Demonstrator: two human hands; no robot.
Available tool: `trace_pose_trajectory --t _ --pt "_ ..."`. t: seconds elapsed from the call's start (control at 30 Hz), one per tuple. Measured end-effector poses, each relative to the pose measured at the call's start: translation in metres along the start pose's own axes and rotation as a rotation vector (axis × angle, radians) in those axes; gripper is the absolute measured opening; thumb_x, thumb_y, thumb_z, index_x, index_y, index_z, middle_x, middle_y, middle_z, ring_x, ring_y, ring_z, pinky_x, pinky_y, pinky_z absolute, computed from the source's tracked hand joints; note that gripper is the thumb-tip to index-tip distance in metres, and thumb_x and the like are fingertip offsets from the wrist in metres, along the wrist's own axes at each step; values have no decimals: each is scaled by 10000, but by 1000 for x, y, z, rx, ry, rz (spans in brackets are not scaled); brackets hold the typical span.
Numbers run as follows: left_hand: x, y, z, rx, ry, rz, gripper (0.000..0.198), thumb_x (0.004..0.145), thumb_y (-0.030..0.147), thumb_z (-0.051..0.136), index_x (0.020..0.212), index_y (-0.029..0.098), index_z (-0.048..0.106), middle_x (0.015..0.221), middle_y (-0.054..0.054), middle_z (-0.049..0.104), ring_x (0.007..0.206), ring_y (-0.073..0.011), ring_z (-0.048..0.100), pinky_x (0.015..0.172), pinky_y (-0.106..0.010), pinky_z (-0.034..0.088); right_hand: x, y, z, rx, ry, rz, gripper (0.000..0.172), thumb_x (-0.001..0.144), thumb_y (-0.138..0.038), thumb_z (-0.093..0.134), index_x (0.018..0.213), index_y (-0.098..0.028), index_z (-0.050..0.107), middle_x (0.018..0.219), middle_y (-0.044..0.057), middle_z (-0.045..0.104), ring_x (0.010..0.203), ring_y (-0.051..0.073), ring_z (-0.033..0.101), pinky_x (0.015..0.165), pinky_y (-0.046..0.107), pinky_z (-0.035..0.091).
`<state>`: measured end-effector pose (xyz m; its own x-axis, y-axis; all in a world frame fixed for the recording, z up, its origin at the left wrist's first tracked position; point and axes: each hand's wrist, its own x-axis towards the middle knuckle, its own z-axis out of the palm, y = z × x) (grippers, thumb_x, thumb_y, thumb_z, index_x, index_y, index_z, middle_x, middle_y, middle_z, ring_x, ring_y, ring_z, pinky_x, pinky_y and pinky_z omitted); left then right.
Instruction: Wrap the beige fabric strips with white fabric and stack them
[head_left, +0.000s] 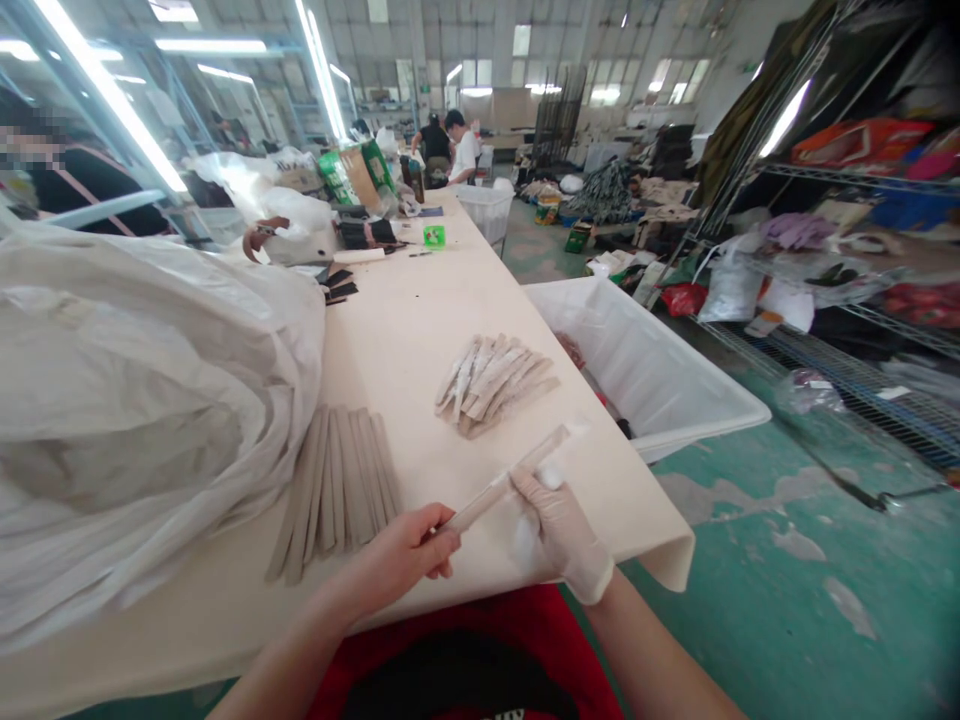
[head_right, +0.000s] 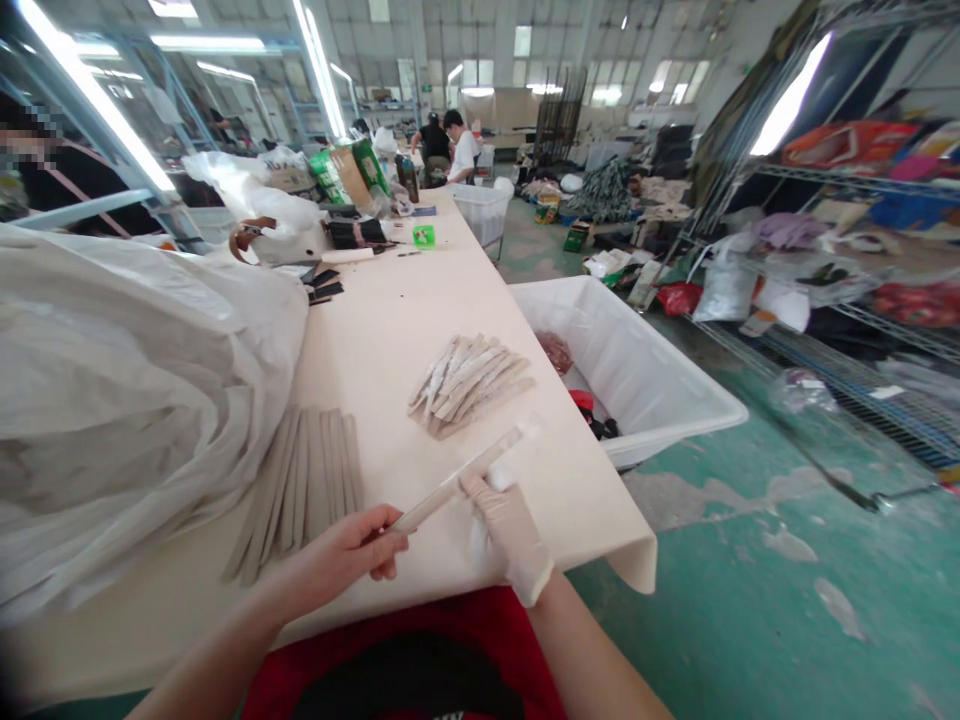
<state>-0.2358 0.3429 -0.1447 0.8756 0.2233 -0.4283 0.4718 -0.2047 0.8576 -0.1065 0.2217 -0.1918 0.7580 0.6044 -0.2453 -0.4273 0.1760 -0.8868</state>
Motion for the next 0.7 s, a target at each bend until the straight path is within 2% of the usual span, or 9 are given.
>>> trace_pose_trajectory --t 0.07,0.17,0.27,0.33,0.4,0.43,0.57,0.63,0.7 --pt "1 -1 3 13 -6 1 265 851 410 381 808 173 492 596 55 475 501 -85 434 501 -210 345 -2 1 2 -8 2 9 373 646 -479 704 843 -167 661 724 45 675 670 211 608 646 342 492" --pt "4 3 4 42 78 33 326 864 465 338 742 186 455 531 78 399 426 -71 332 427 -203 276 -6 1 4 -134 -55 64 365 600 -468 745 769 -154 668 706 41 663 654 189 590 629 308 481" --pt "5 5 1 75 76 19 347 852 487 357 724 183 465 479 89 357 404 -70 302 413 -204 245 -2 -9 -4 -13 -98 87 360 630 -481 723 815 -177 671 621 -6 613 586 143 558 562 258 468" --pt "6 4 2 58 45 -11 344 844 487 358 748 181 482 461 95 341 386 -72 279 400 -208 224 4 -17 -12 189 76 47 378 652 -508 693 859 -193 665 532 -42 549 485 109 505 456 220 420" --pt "11 3 8 57 77 -12 339 842 478 354 719 185 474 449 97 324 385 -73 275 403 -210 224 9 -17 -14 302 254 68 336 599 -439 751 814 -201 651 566 -45 576 470 99 501 426 211 398" --pt "15 3 13 67 112 3 335 840 468 358 690 188 462 449 94 324 392 -74 286 409 -209 230 10 -14 -13 343 261 81 314 600 -406 758 810 -204 644 614 -38 605 487 103 515 427 213 397" --pt "45 8 33 109 189 89 318 837 414 377 620 188 433 456 84 353 427 -76 339 450 -204 275 7 1 -4 402 155 157 279 615 -386 758 773 -187 641 583 -42 585 477 91 504 414 198 390" --pt "67 13 35 153 210 125 324 846 404 368 623 185 456 447 79 374 421 -81 358 462 -207 296 7 1 -8 437 190 142 270 604 -385 770 728 -189 632 526 -63 538 434 67 465 383 173 368" --pt "90 20 31 226 254 159 345 856 399 352 631 179 493 448 61 424 425 -95 402 471 -218 319 10 -6 -19 503 165 124 265 616 -387 759 730 -183 633 486 -82 486 394 44 413 365 153 353"
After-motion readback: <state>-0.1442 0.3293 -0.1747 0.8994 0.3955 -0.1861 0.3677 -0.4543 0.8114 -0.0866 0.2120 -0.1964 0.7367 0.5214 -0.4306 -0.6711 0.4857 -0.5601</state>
